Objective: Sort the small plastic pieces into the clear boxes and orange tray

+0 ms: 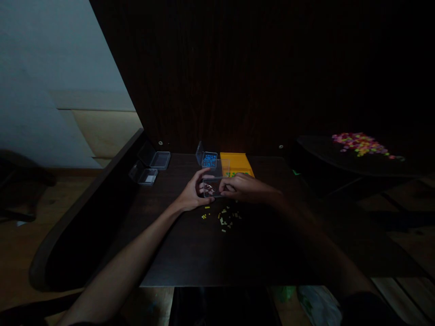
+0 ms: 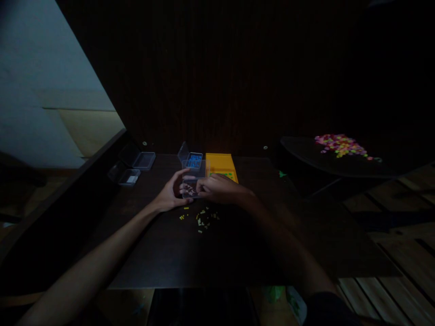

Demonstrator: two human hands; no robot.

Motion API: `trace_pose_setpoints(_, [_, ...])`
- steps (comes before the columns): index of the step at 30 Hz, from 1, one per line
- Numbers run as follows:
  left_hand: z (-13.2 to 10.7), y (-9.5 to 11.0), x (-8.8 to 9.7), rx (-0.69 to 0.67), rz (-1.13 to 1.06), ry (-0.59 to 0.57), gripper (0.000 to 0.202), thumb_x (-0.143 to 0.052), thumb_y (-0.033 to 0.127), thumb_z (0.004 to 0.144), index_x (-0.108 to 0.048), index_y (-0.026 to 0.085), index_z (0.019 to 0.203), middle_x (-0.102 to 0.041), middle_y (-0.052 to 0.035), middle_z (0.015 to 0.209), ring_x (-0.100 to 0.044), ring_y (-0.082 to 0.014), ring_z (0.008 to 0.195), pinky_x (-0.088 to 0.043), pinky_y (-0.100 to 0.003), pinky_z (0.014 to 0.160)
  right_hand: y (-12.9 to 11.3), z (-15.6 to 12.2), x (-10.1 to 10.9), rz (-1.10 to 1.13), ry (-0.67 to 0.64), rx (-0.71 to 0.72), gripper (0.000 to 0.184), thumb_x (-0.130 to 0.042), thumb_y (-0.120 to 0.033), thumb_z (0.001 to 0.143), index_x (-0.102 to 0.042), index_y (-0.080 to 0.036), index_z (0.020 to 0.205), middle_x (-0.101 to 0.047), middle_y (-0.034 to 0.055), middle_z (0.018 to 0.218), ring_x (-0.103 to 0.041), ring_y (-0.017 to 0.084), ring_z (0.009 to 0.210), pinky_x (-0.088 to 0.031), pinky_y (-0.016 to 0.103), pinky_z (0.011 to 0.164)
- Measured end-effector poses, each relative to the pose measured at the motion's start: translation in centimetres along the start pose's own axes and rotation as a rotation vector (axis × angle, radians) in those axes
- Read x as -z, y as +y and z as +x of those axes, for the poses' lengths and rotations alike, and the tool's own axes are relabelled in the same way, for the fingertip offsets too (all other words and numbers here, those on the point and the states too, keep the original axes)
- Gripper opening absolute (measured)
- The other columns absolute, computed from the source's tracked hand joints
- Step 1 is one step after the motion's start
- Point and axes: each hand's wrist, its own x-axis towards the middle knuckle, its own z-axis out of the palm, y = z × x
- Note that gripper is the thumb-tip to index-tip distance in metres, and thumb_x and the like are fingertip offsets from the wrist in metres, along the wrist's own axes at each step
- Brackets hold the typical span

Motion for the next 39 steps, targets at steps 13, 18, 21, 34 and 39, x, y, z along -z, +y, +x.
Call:
trace_pose_setpoints(13, [0.0, -0.3, 0.1, -0.008, -0.01, -0.004, 0.094, -0.085, 0.019, 0.059, -0.036, 0.028, 0.138, -0.047, -0.0093, 0.127, -0.061, -0.0127, 0.086, -0.055, -0.031, 0.079, 0.6, 4.0, 0.1, 0.0, -0.12, 0.199, 0.016, -0.059, -0.018, 0.083, -0.074, -0.017, 0.089, -0.065, -0.0008, 0.069, -0.047, 0.009, 0.055, -0.03, 0.022, 0.057])
trace_pose_setpoints(18, [0.1, -0.4, 0.0, -0.017, -0.007, -0.004, 0.093, -0.085, 0.017, 0.058, -0.036, 0.028, 0.137, -0.047, -0.0093, 0.127, -0.06, -0.0128, 0.088, -0.054, -0.031, 0.08, 0.4, 4.4, 0.1, -0.021, -0.148, 0.214, 0.017, -0.062, -0.016, 0.081, -0.076, -0.017, 0.091, -0.067, 0.0, 0.072, -0.049, 0.009, 0.057, -0.032, 0.022, 0.058])
trace_pose_setpoints(21, [0.1, -0.3, 0.0, -0.013, 0.001, 0.004, 0.092, -0.084, 0.017, 0.058, -0.037, 0.027, 0.137, -0.047, -0.0094, 0.127, -0.059, -0.0114, 0.086, -0.054, -0.03, 0.079, 0.5, 4.5, 0.1, -0.017, -0.15, 0.209, 0.019, -0.062, -0.015, 0.081, -0.077, -0.017, 0.093, -0.068, 0.0003, 0.072, -0.05, 0.01, 0.057, -0.032, 0.022, 0.058])
trace_pose_setpoints(34, [0.1, -0.5, 0.3, -0.021, 0.002, -0.014, 0.094, -0.085, 0.017, 0.058, -0.036, 0.027, 0.139, -0.047, -0.0125, 0.132, -0.059, -0.0108, 0.084, -0.055, -0.032, 0.081, 1.7, 3.1, -0.3, -0.013, -0.075, 0.218, 0.03, -0.056, -0.013, 0.083, -0.076, -0.025, 0.101, -0.075, -0.0003, 0.083, -0.058, 0.011, 0.062, -0.036, 0.021, 0.06])
trace_pose_setpoints(39, [0.0, -0.3, 0.3, -0.016, 0.006, -0.018, 0.093, -0.084, 0.017, 0.059, -0.037, 0.028, 0.138, -0.047, -0.0113, 0.132, -0.059, -0.0104, 0.085, -0.055, -0.031, 0.081, 1.4, 2.9, -0.6, -0.011, -0.059, 0.216, 0.035, -0.052, -0.013, 0.083, -0.075, -0.028, 0.105, -0.075, -0.0008, 0.086, -0.058, 0.011, 0.063, -0.036, 0.021, 0.061])
